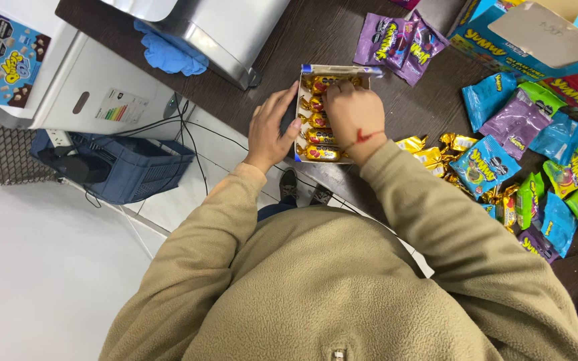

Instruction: The person sorts various candy packets and individually wrapped candies on a counter and places them into small cardboard display boxes.

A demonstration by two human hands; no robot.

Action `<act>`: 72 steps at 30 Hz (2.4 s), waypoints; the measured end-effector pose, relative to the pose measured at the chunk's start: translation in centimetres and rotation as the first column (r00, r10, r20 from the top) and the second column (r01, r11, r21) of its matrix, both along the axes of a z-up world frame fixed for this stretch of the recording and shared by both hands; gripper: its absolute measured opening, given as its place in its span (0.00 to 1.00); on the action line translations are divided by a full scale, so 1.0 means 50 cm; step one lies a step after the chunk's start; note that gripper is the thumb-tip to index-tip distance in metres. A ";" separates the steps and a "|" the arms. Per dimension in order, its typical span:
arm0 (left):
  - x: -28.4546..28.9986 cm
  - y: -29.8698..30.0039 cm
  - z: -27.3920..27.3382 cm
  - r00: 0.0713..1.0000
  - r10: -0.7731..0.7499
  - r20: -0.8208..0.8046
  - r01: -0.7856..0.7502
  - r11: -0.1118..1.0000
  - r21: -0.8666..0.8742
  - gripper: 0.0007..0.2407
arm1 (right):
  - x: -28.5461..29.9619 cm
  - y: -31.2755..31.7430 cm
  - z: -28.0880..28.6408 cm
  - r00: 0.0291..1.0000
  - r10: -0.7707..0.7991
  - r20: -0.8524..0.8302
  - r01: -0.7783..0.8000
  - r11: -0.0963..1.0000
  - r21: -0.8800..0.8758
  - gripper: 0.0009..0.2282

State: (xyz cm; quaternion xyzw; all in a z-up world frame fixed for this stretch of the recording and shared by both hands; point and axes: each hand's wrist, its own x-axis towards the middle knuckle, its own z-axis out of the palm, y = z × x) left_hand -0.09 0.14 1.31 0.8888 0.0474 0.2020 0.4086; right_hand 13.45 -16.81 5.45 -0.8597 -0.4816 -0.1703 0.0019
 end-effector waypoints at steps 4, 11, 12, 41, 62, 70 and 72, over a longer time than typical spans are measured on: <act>-0.001 -0.003 -0.002 1.000 0.005 0.013 -0.005 1.000 0.024 0.28 | -0.023 -0.085 0.090 0.987 0.004 -0.164 0.027 0.981 0.192 0.04; 0.005 -0.007 -0.033 0.999 0.021 0.028 -0.023 0.997 0.075 0.26 | -0.011 -0.359 0.013 0.931 -0.233 -0.280 0.322 0.888 0.330 0.07; 0.004 -0.005 -0.028 1.000 0.003 0.026 -0.005 0.997 0.073 0.26 | -0.015 -0.371 -0.004 0.926 -0.251 -0.282 0.339 0.882 0.327 0.07; 0.003 -0.041 0.023 0.985 0.160 -0.060 -0.149 0.977 0.151 0.26 | 0.045 -0.335 -0.034 -0.030 0.564 -0.825 0.871 0.420 0.254 0.09; 0.004 -0.036 0.012 0.986 0.157 -0.058 -0.147 0.977 0.152 0.27 | 0.023 -0.298 -0.022 0.689 -0.270 -0.673 0.539 0.811 0.227 0.25; 0.003 -0.037 0.016 0.986 0.156 -0.057 -0.146 0.977 0.155 0.26 | 0.009 -0.286 0.021 0.694 -0.353 -0.627 0.566 0.806 0.173 0.31; 0.006 -0.037 0.017 0.984 0.165 -0.062 -0.154 0.976 0.155 0.26 | 0.002 -0.277 0.027 0.633 -0.324 -0.703 0.548 0.829 0.111 0.34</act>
